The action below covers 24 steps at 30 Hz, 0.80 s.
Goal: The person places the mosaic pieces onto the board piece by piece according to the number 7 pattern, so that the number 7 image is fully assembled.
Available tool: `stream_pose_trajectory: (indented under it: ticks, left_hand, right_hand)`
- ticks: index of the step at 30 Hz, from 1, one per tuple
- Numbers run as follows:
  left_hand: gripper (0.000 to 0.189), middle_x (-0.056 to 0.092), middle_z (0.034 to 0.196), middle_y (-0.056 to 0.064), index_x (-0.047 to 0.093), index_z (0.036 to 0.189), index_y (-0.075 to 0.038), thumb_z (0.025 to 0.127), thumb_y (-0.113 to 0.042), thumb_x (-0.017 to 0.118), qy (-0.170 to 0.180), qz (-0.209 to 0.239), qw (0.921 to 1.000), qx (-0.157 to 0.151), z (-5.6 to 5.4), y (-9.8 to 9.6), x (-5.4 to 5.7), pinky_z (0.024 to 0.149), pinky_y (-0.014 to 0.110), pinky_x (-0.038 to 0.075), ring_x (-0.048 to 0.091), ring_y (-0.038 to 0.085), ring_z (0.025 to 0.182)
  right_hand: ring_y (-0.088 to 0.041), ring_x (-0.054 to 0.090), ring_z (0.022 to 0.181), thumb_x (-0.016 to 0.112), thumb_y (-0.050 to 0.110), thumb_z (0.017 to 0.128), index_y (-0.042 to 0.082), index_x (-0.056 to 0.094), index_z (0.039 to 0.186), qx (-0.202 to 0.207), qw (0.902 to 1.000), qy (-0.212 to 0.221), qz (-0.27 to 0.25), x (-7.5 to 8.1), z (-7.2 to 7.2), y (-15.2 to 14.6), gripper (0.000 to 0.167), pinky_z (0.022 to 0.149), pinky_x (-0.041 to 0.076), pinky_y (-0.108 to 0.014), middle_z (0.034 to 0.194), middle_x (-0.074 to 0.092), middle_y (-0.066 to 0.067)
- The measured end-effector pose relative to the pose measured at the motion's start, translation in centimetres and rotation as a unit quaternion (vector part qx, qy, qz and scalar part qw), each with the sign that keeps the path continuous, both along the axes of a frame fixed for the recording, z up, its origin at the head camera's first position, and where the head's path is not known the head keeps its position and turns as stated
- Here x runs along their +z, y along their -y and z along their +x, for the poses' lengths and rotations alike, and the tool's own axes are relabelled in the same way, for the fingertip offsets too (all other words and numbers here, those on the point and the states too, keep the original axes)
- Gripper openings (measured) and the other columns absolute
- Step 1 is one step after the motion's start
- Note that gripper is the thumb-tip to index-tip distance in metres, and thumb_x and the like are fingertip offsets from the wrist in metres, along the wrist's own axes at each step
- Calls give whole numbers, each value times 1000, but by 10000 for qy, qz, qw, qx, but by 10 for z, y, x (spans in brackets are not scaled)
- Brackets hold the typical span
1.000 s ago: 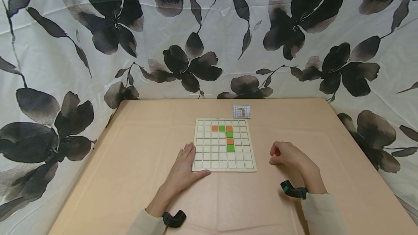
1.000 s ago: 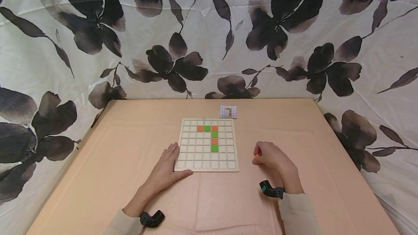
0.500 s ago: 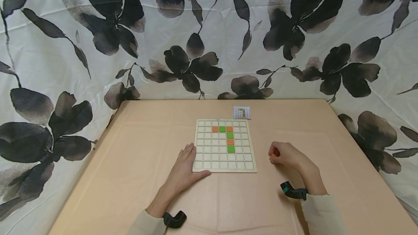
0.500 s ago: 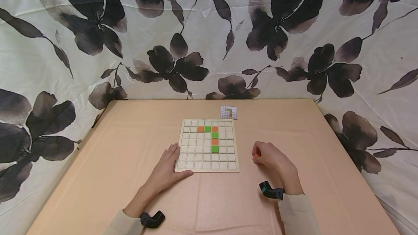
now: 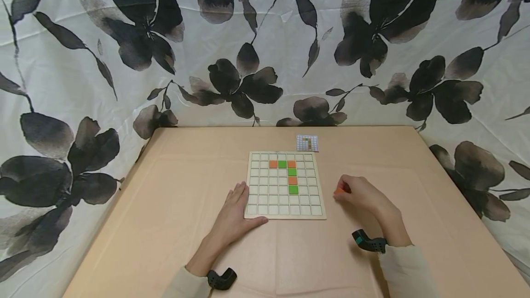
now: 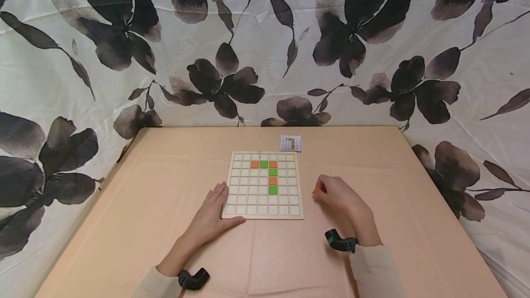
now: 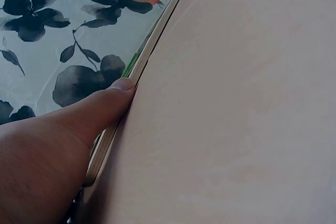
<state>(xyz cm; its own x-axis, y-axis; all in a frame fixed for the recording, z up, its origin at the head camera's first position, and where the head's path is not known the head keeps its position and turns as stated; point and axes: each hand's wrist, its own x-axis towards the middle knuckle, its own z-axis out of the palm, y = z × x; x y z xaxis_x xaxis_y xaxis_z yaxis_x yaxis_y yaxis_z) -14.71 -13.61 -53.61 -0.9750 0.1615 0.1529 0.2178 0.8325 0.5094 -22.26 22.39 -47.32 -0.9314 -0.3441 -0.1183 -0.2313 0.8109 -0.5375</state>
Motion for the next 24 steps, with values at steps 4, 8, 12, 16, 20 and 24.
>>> stream_pose_trajectory:
  ticks: [4, 8, 12, 16, 20, 24]
  left_hand:
    - [110, 27, 164, 20, 31, 155, 3, 79, -63, 75, 25, -2, 10000, 7, 0, 0, 0, 131, 44, 15, 19, 32, 156]
    - [110, 27, 164, 20, 32, 154, 3, 78, -63, 75, 32, -8, 10000, 7, 0, 0, 0, 131, 44, 15, 19, 32, 156]
    - [110, 26, 164, 20, 31, 154, 3, 79, -63, 75, 88, 23, 10000, -6, 0, -1, 0, 131, 44, 14, 19, 31, 156]
    - [111, 26, 165, 20, 31, 155, 3, 79, -64, 75, 109, 50, 9999, -3, 0, -1, 0, 131, 44, 14, 18, 31, 156]
    - [110, 26, 164, 20, 31, 155, 3, 78, -64, 75, 87, 22, 10000, 26, -1, -1, -1, 131, 45, 15, 18, 32, 156]
    - [111, 26, 165, 19, 31, 155, 2, 78, -65, 75, 102, -18, 9999, 53, -1, -1, 0, 131, 45, 15, 18, 31, 156]
  right_hand:
    - [-18, 53, 78, 76, 17, 89, 7, 60, 93, -5, 10000, -60, -18, 1, -3, 5, 20, 67, 47, -26, 82, 60, -3]
    - [-17, 53, 77, 77, 16, 88, 7, 59, 92, 25, 9998, -189, -58, 1, -5, 10, 20, 67, 47, -26, 81, 60, -3]
    - [-17, 52, 75, 75, 15, 89, 7, 60, 92, 110, 9993, -336, -111, 1, -6, 14, 17, 65, 45, -25, 79, 59, -3]
    - [-17, 52, 75, 73, 15, 90, 7, 60, 94, 134, 9992, -334, -185, 1, -6, 18, 16, 63, 44, -25, 79, 57, -3]
    - [-17, 52, 75, 74, 17, 90, 8, 61, 95, 123, 9992, -349, -168, -1, -6, 22, 16, 64, 44, -25, 79, 58, -2]
    - [-18, 53, 76, 73, 18, 91, 9, 64, 96, 151, 9991, -366, -146, -1, -6, 25, 14, 66, 46, -26, 81, 60, -2]
